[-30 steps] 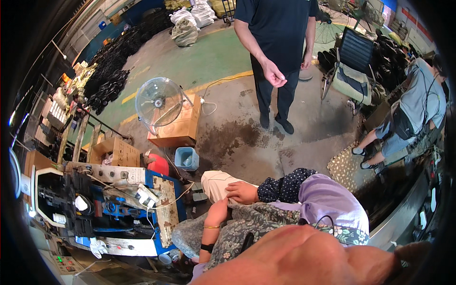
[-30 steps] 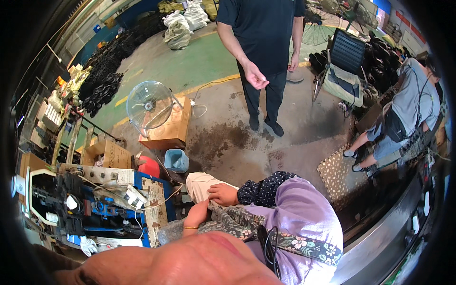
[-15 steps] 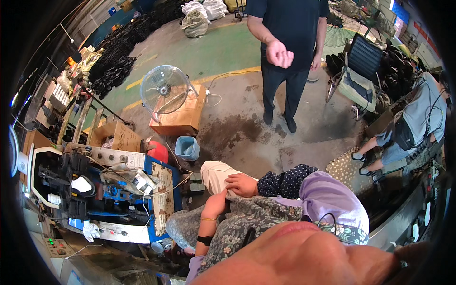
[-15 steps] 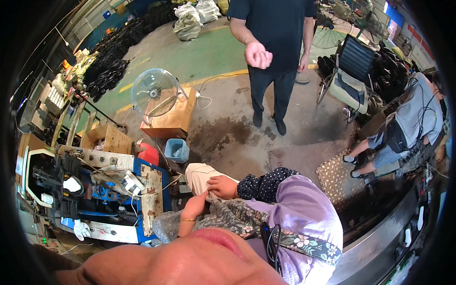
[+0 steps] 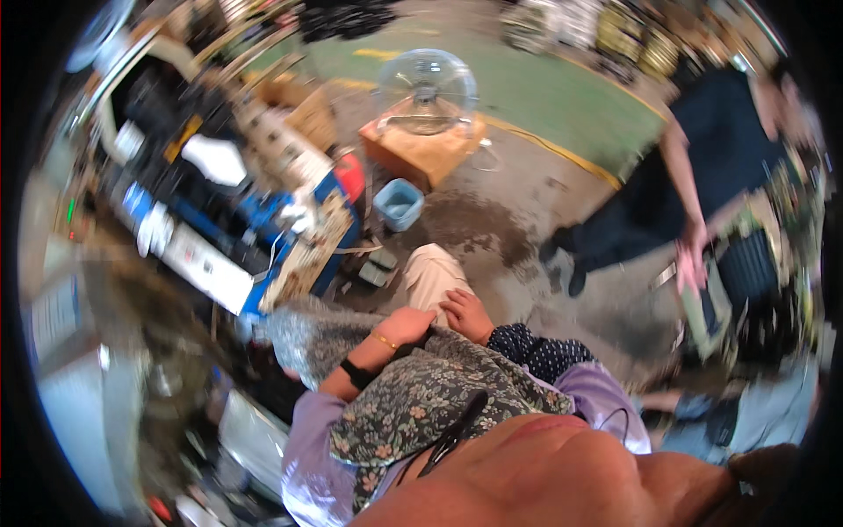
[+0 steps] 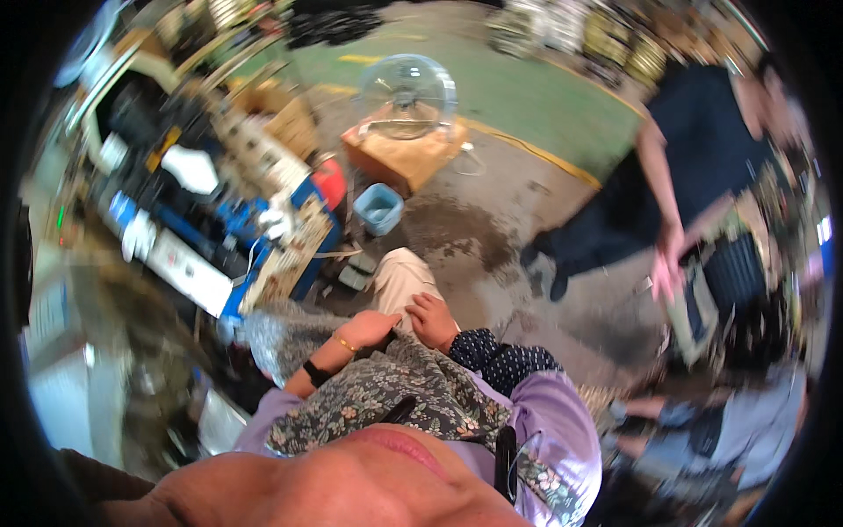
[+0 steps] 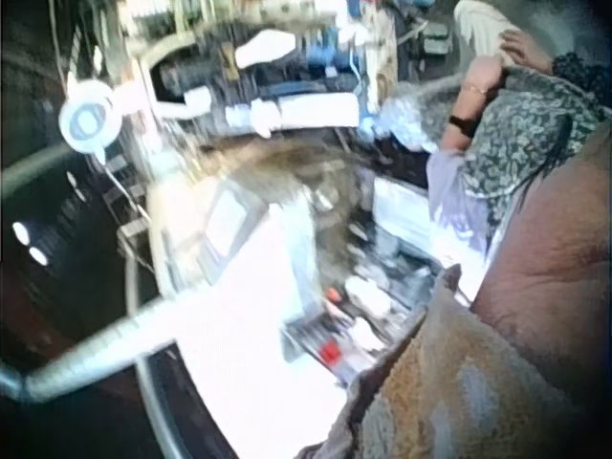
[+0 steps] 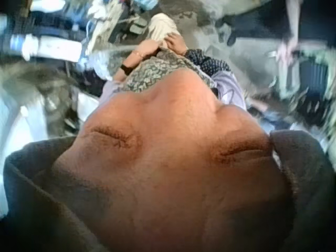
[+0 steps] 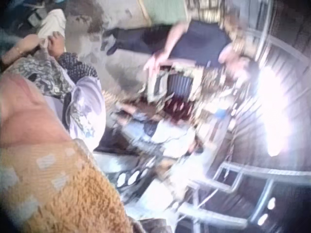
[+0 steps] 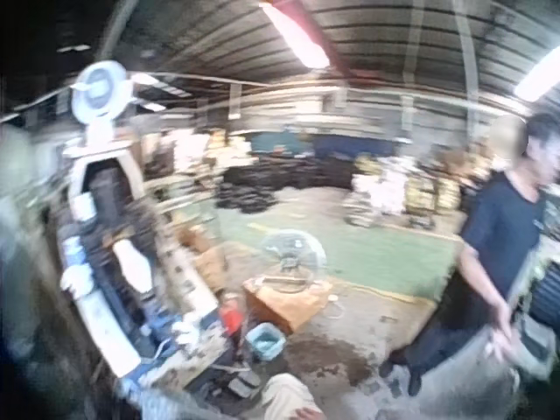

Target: Operator uses a shoe lasting machine to stretch and pull the shoe upper over the last and attach it to the sole.

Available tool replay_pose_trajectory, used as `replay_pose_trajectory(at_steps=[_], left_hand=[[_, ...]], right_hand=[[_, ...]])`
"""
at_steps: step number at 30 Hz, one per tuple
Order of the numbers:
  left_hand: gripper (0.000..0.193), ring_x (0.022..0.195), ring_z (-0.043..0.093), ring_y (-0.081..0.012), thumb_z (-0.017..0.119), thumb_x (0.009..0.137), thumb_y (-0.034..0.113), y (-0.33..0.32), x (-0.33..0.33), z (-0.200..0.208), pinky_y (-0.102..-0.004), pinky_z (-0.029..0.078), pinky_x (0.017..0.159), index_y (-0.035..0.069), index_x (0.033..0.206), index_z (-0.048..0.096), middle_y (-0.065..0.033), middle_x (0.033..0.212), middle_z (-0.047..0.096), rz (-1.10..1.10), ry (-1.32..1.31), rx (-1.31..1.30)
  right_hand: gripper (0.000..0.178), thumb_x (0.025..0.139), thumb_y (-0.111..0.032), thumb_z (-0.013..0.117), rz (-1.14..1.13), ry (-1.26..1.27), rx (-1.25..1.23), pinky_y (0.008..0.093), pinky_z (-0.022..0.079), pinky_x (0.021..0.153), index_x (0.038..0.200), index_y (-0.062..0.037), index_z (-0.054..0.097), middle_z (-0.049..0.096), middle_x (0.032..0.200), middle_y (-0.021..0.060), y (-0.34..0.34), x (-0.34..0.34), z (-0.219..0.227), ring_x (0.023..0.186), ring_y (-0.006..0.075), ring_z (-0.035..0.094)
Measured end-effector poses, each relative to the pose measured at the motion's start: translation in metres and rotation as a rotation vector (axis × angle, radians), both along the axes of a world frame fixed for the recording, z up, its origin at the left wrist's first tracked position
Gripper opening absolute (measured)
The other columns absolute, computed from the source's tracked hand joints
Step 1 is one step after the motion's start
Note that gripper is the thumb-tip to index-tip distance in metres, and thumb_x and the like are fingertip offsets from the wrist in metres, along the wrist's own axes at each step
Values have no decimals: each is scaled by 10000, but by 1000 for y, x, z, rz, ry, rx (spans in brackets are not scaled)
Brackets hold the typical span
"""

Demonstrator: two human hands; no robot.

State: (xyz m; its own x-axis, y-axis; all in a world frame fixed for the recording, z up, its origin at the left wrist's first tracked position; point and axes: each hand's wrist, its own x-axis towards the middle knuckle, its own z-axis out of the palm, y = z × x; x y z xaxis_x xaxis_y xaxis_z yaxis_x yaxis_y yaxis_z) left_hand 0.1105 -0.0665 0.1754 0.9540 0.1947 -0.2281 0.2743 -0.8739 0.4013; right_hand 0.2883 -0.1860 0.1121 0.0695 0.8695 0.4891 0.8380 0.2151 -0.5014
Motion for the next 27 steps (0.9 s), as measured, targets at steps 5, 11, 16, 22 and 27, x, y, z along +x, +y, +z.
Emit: replay_pose_trajectory(at_steps=[5, 11, 16, 22, 27], left_hand=[[388, 807, 640, -401, 575, 865, 264, -5, -51, 16, -502, 495, 681, 95, 1211, 529, -179, 888, 671, 179, 85, -88], [484, 1078, 593, -378, 563, 885, 260, -30, -204, 27, -449, 486, 889, 68, 1326, 501, -236, 1148, 624, 1168, -136, -66], [411, 1087, 615, -330, 635, 871, 141, -102, -276, 32, -362, 486, 919, 50, 1267, 573, -181, 1169, 641, 1524, -449, -265], [409, 1052, 583, -391, 622, 869, 239, -114, -257, 23, -448, 476, 880, 52, 1231, 584, -207, 1143, 633, 1480, -225, -12], [435, 1105, 585, -360, 636, 897, 257, -114, -259, 30, -400, 483, 915, 78, 1287, 562, -189, 1211, 615, 1472, -568, -93]], right_hand=[[298, 777, -136, 640, 141, -132, -165, 464, 466, 929, 1065, -62, 656, 575, 1213, 208, 27, -9, 10, 1098, 408, 553], [352, 826, -66, 668, 866, -104, 120, 425, 448, 987, 1168, -4, 612, 534, 1324, 227, 215, -90, 126, 1211, 369, 529], [459, 823, -304, 664, 535, -328, 200, 449, 505, 861, 1228, -97, 606, 593, 1218, 204, 409, -205, 262, 1049, 375, 604], [810, 661, -414, 723, 179, -205, -58, 498, 423, 1003, 1417, -273, 468, 340, 1489, 202, 476, -259, 274, 1172, 475, 495], [697, 692, -304, 727, 393, -115, 299, 486, 432, 969, 1356, -208, 533, 354, 1492, 195, 429, -242, 252, 1103, 457, 514]])
